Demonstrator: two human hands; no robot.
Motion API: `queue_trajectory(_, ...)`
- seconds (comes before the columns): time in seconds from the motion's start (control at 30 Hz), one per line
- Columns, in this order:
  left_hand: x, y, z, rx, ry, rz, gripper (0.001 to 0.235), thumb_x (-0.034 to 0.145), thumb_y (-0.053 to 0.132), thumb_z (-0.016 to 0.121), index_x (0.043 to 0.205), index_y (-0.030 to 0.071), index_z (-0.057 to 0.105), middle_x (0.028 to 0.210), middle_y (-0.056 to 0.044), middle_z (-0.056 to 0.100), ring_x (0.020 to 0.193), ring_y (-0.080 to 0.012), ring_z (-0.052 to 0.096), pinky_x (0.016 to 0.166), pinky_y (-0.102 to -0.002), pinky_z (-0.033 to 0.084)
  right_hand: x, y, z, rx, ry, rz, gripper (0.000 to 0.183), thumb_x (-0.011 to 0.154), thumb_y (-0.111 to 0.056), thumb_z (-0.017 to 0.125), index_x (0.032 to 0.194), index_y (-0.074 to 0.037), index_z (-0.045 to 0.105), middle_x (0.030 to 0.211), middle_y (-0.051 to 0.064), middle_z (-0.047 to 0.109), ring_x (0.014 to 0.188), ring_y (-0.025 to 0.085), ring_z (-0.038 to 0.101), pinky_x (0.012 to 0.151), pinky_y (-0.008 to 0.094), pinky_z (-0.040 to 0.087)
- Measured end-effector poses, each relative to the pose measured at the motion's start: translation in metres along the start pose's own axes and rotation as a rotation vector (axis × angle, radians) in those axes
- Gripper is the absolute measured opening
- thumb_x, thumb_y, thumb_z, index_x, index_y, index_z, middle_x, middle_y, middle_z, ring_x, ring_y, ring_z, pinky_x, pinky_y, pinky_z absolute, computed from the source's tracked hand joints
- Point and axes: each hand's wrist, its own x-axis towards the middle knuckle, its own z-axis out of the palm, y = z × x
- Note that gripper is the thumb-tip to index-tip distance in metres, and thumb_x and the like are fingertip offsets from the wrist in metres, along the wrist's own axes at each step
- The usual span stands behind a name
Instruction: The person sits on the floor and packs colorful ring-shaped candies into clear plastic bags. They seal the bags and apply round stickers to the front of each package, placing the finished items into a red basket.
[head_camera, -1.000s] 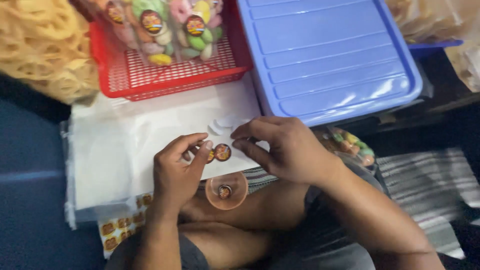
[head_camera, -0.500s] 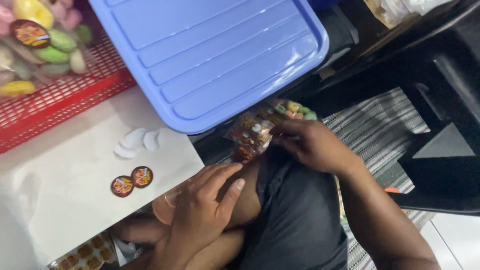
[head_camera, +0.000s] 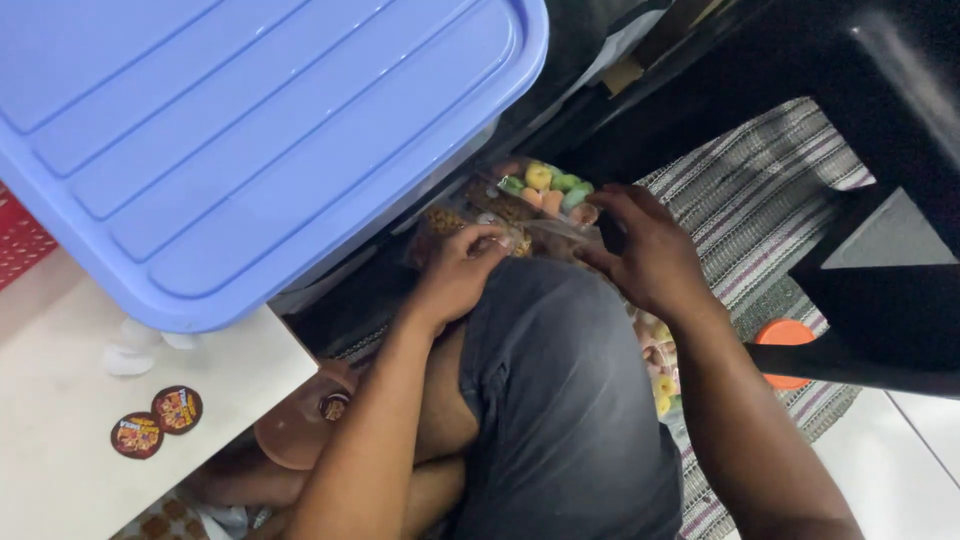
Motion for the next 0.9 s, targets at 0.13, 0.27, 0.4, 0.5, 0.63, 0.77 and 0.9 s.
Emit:
queue_trajectory(0.13,0.010,0.010,0.008,-0.131,-0.055,-0.116,0.056,0.091,0.039,0.072,0.137,0.008,0.065,0.124,-0.022,0.072,0.122,-0.0351,0.067,0.100,-0.047,0.053,0.004,0.005,0.021,-0.046,0.085,-0.007,0.062,0.086,-0.045,0.081,0.141,-0.026,0.059,0.131,0.008,0.062,0.111,0.037,0.068,0.087,0.052,0.057)
queue_trajectory(0.27,0.018,0.031,0.014,-0.168,-0.132,-0.093,0.069,0.092,0.030,0.070,0.156,0.018,0.046,0.128,-0.018,0.071,0.119,-0.0313,0.068,0.104,-0.045,0.051,0.011,0.006,0.029,-0.061,-0.060,0.044,0.072,0.084,-0.036,0.080,0.149,-0.035,0.049,0.148,0.010,0.050,0.108,0.044,0.068,0.090,0.057,0.057)
queue_trajectory(0.4,0.033,0.042,0.028,0.140,-0.237,-0.091,0.070,0.085,0.039,0.071,0.152,0.030,0.052,0.134,-0.007,0.071,0.133,-0.0275,0.062,0.111,-0.044,0.048,0.015,0.027,0.053,-0.044,0.255,-0.180,0.044,0.088,-0.024,0.077,0.131,-0.029,0.070,0.132,0.004,0.065,0.105,0.033,0.072,0.084,0.044,0.060)
queue_trajectory(0.5,0.040,0.048,0.031,0.296,-0.223,-0.074,0.067,0.085,0.047,0.069,0.149,0.038,0.054,0.137,-0.004,0.069,0.137,-0.0274,0.057,0.113,-0.046,0.045,0.015,0.033,0.058,0.042,0.342,-0.251,0.040,0.089,-0.018,0.075,0.128,-0.027,0.074,0.129,0.007,0.070,0.106,0.034,0.072,0.085,0.044,0.059)
queue_trajectory(0.63,0.028,0.052,0.034,0.461,-0.095,0.065,0.053,0.086,0.042,0.068,0.139,0.033,0.065,0.107,0.002,0.079,0.112,-0.0256,0.072,0.093,-0.044,0.056,0.002,0.020,0.031,0.186,0.465,-0.316,0.038,0.084,-0.007,0.081,0.119,-0.021,0.079,0.121,0.015,0.074,0.102,0.040,0.073,0.081,0.047,0.059)
queue_trajectory(0.77,-0.025,0.091,0.030,0.440,0.054,0.405,0.061,0.084,0.022,0.073,0.143,0.017,0.058,0.093,-0.010,0.075,0.093,-0.0353,0.073,0.077,-0.050,0.058,-0.022,0.010,-0.015,0.267,0.477,-0.325,0.031,0.086,-0.007,0.082,0.116,-0.016,0.079,0.128,0.018,0.072,0.109,0.041,0.072,0.086,0.045,0.057)
queue_trajectory(0.9,-0.092,0.110,0.023,0.346,0.218,0.761,0.062,0.097,0.017,0.070,0.152,0.006,0.043,0.103,-0.008,0.068,0.085,-0.0231,0.064,0.081,-0.036,0.055,-0.052,-0.008,-0.074,0.159,0.436,-0.536,0.027,0.095,-0.012,0.075,0.119,0.000,0.071,0.131,0.032,0.066,0.111,0.039,0.073,0.094,0.040,0.060)
